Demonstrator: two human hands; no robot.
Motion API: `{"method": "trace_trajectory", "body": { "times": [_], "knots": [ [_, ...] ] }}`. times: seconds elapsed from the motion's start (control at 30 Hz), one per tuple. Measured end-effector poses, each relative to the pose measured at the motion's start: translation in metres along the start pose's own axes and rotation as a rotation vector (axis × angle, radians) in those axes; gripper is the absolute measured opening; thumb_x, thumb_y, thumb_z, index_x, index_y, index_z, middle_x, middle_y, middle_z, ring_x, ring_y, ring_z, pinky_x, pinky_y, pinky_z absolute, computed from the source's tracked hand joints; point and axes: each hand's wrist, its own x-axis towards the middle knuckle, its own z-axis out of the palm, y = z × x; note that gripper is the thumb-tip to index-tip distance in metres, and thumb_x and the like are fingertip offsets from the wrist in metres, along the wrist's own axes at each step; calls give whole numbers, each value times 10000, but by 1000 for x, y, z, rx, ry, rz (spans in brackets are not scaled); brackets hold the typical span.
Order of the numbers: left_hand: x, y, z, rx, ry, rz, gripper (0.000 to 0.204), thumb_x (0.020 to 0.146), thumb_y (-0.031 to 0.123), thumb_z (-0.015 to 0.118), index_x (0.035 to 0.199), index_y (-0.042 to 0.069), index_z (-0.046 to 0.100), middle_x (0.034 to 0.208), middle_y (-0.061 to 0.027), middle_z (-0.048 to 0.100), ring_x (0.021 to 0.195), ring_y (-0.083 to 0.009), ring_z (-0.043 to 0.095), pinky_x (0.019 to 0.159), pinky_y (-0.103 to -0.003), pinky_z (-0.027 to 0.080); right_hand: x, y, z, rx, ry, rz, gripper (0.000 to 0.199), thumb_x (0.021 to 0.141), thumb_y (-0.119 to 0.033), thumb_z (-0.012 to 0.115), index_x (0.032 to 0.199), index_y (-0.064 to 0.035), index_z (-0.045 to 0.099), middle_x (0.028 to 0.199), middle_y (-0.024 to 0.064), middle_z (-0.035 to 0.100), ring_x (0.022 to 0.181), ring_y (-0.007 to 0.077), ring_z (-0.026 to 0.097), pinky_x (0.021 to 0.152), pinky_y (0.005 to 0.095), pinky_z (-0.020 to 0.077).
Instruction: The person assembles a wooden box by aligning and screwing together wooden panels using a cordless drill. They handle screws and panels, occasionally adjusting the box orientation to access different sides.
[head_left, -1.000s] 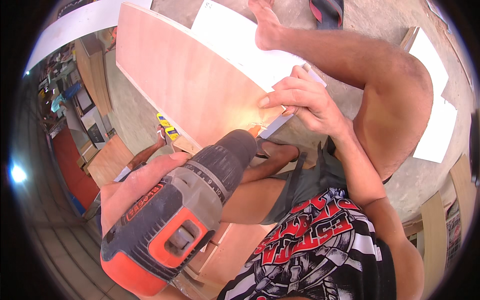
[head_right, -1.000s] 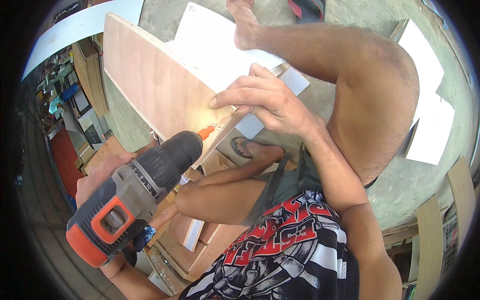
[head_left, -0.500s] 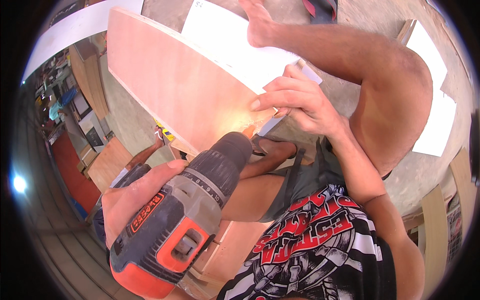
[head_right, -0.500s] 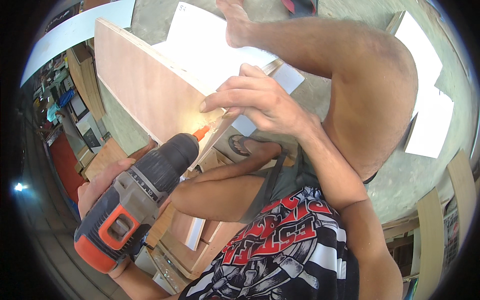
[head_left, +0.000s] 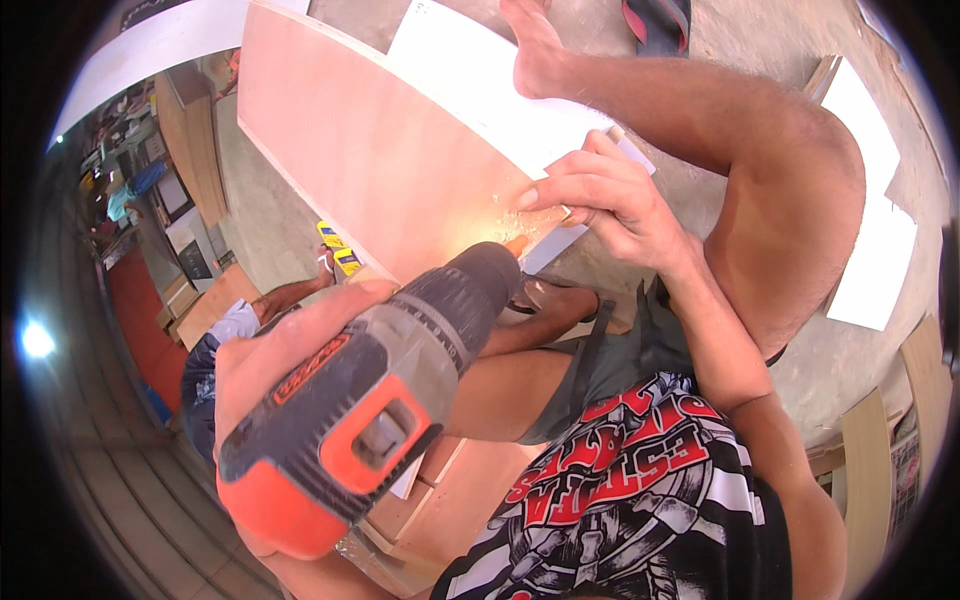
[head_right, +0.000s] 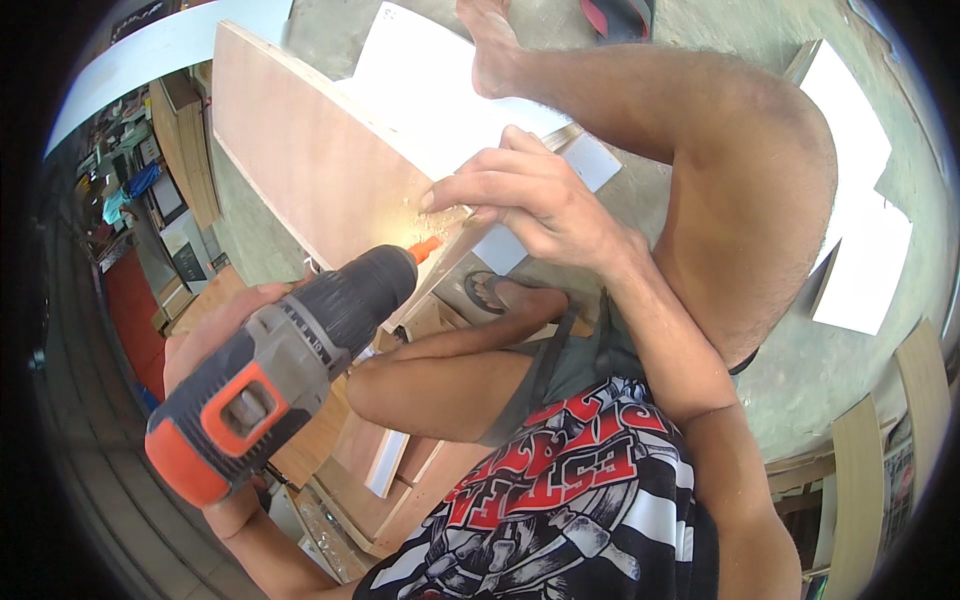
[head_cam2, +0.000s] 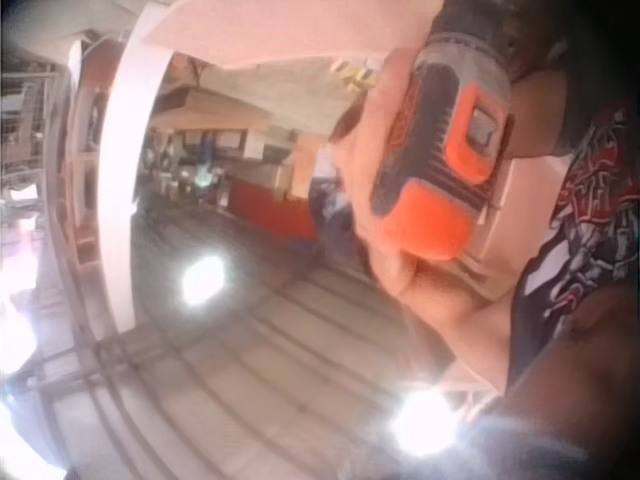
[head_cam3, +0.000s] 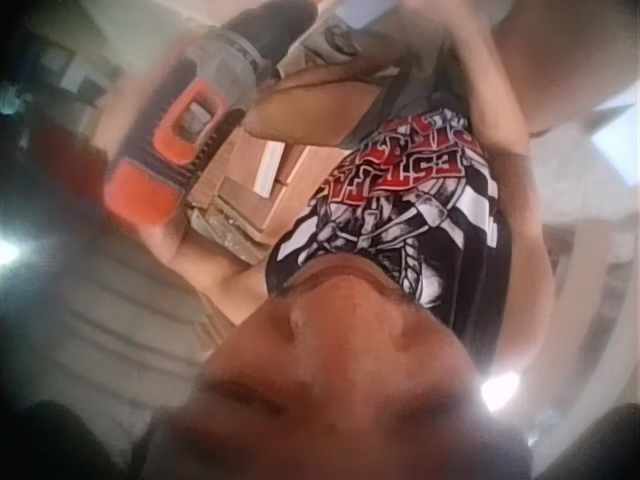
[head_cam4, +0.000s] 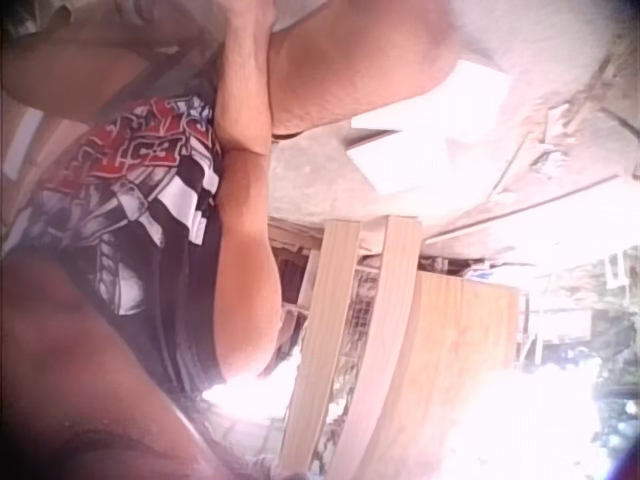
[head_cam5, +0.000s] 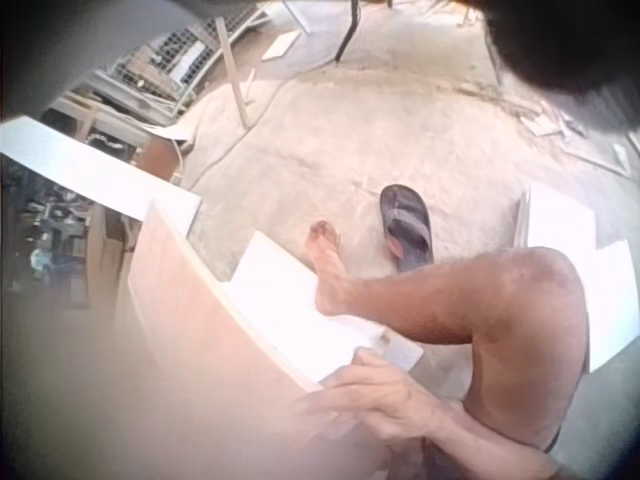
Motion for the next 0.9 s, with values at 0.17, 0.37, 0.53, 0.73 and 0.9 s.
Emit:
{"method": "trace_trajectory", "body": {
  "times": [0.17, 0.37, 0.53, 0.73, 0.9],
  "knots": [
    [14, -18, -8, -48, -122, 18, 554, 682, 64, 878, 1200, 32, 685, 1039, -80, 741, 951, -172, 720, 871, -286, 545, 5, 10, 3, -17, -15, 0, 299, 884, -54, 631, 1147, -143, 742, 1001, -15, 728, 805, 209, 461, 786, 336, 405],
    [-6, -43, -33, -221, -341, 82, 647, 738, 169, 878, 1307, 9, 614, 1257, -113, 672, 1137, -210, 658, 998, -334, 508, -1, 10, 12, 7, -93, -14, 305, 899, -27, 598, 1164, -114, 722, 1040, 16, 722, 859, 226, 522, 816, 345, 409],
    [0, -24, -35, 74, -205, 245, 527, 764, 246, 884, 1204, 49, 669, 1205, -81, 687, 1080, -218, 657, 956, -349, 509, 0, 9, 5, -44, -56, 3, 266, 922, -15, 573, 1147, -81, 699, 1078, 53, 715, 930, 245, 580, 852, 348, 418],
    [-80, -32, -62, 120, 222, 35, 526, 735, 188, 901, 1196, 68, 677, 1202, -68, 685, 1050, -189, 659, 928, -350, 521, -1, 5, 9, -64, -51, -24, 248, 948, 0, 577, 1167, -60, 677, 1093, 88, 713, 944, 266, 588, 873, 359, 442],
    [-162, -74, -85, 116, 462, -104, 507, 758, 160, 865, 1212, 57, 663, 1178, -63, 680, 1028, -186, 654, 908, -348, 524, -10, 9, 14, 13, -5, 60, 242, 967, -9, 585, 1189, -40, 675, 1099, 97, 713, 908, 228, 558, 853, 335, 454]
  ]
}}
